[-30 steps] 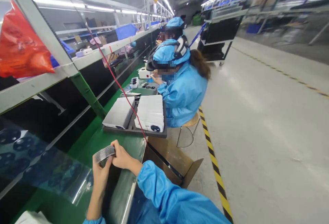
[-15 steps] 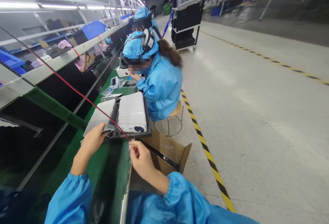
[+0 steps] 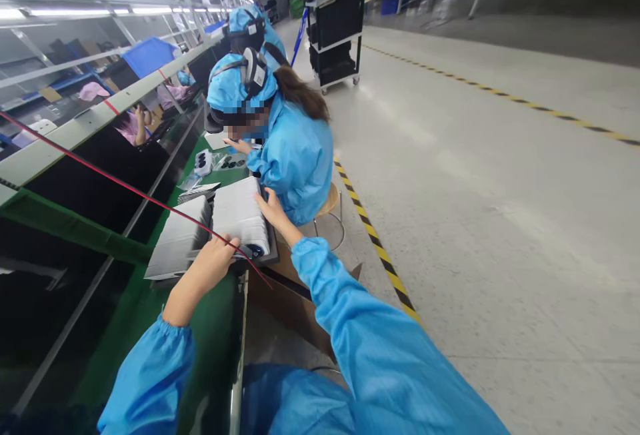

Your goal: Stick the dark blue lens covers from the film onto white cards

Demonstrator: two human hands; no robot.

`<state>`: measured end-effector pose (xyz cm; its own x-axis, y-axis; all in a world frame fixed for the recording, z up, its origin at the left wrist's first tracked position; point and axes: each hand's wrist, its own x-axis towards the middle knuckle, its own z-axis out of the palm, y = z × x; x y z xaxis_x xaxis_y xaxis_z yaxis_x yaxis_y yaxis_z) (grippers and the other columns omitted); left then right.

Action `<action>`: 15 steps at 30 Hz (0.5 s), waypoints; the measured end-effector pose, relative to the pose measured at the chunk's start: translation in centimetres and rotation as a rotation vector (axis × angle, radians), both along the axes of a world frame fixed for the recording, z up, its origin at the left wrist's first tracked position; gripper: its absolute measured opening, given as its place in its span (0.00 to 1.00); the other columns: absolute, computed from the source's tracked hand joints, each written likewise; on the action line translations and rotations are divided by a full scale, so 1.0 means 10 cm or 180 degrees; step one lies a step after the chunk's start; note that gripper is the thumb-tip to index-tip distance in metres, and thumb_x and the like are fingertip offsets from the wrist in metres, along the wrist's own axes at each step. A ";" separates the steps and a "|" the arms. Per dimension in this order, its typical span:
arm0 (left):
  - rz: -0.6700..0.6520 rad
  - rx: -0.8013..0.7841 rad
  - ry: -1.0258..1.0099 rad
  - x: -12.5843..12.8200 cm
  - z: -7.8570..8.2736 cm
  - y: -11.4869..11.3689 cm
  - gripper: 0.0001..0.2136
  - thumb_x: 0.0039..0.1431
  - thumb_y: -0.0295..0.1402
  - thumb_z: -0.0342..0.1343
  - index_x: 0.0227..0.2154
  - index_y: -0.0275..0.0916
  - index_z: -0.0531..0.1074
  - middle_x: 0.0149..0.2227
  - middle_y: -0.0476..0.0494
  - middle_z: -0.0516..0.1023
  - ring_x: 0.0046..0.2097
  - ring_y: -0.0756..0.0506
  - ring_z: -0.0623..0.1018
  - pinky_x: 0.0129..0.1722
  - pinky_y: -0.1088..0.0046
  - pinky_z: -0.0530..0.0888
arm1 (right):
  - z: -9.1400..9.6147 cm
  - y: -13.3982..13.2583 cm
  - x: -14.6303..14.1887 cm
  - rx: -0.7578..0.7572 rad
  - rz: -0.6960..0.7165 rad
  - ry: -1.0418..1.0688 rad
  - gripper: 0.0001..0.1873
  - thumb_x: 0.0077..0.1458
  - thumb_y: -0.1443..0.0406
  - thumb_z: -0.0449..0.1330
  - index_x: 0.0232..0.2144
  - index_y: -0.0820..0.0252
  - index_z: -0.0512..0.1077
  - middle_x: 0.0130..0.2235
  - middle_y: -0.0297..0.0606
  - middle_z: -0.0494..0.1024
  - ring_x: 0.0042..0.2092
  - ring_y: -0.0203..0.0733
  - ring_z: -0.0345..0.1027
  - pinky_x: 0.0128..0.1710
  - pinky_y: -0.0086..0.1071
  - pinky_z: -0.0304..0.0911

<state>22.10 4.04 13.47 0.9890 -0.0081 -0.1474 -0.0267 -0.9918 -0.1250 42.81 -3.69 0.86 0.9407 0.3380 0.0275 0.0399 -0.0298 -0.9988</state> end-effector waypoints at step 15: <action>-0.0098 -0.0450 -0.0317 0.25 -0.38 0.04 0.36 0.53 0.22 0.58 0.65 0.35 0.52 0.70 0.25 0.52 0.72 0.33 0.50 0.66 0.50 0.60 | 0.15 0.32 0.33 -0.0624 0.0297 -0.0081 0.40 0.56 0.48 0.60 0.62 0.66 0.60 0.66 0.61 0.59 0.68 0.66 0.49 0.67 0.59 0.40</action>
<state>24.64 4.41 9.62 0.9977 -0.0522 -0.0439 -0.0517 -0.9986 0.0120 46.12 -0.47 2.37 0.9050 0.4248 -0.0241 0.0766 -0.2184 -0.9729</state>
